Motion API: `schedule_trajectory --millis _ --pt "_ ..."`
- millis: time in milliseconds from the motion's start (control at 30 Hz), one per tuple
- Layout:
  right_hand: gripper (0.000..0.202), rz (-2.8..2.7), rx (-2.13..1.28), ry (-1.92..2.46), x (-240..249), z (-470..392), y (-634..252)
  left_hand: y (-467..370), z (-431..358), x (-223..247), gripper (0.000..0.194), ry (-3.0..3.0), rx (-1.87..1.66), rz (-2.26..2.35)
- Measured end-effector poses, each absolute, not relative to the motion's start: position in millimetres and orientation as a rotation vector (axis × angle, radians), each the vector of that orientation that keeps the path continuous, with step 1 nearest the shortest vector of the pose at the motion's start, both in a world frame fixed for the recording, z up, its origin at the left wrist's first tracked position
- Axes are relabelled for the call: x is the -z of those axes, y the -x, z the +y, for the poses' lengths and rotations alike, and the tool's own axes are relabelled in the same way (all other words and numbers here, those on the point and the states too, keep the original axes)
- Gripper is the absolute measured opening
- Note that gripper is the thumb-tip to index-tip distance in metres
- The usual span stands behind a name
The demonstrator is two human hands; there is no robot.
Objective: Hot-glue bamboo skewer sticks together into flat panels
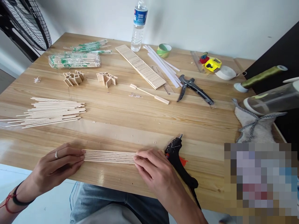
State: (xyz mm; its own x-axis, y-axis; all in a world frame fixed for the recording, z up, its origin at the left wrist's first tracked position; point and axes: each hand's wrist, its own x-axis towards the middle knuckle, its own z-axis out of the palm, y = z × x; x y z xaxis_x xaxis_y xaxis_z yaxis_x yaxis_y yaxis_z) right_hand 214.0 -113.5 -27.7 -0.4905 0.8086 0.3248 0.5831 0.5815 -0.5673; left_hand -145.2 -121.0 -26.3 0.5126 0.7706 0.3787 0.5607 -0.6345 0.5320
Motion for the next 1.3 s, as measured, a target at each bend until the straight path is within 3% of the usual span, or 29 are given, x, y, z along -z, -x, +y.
schedule_trajectory --millis 467,633,1000,1300 --pt "0.021 -2.255 -0.461 1.145 31 -114 -214 145 -120 25 0.012 -2.400 -0.850 1.171" --pt "0.038 -2.326 -0.393 1.207 33 -115 -216 146 -119 26 0.013 -2.352 -0.855 1.158" --pt "0.036 -2.369 -0.328 1.126 24 -106 -213 145 -118 22 0.010 -2.361 -0.765 1.229" --pt "0.036 -2.312 -0.523 1.208 23 -112 -216 146 -124 30 0.016 -2.443 -0.814 1.270"
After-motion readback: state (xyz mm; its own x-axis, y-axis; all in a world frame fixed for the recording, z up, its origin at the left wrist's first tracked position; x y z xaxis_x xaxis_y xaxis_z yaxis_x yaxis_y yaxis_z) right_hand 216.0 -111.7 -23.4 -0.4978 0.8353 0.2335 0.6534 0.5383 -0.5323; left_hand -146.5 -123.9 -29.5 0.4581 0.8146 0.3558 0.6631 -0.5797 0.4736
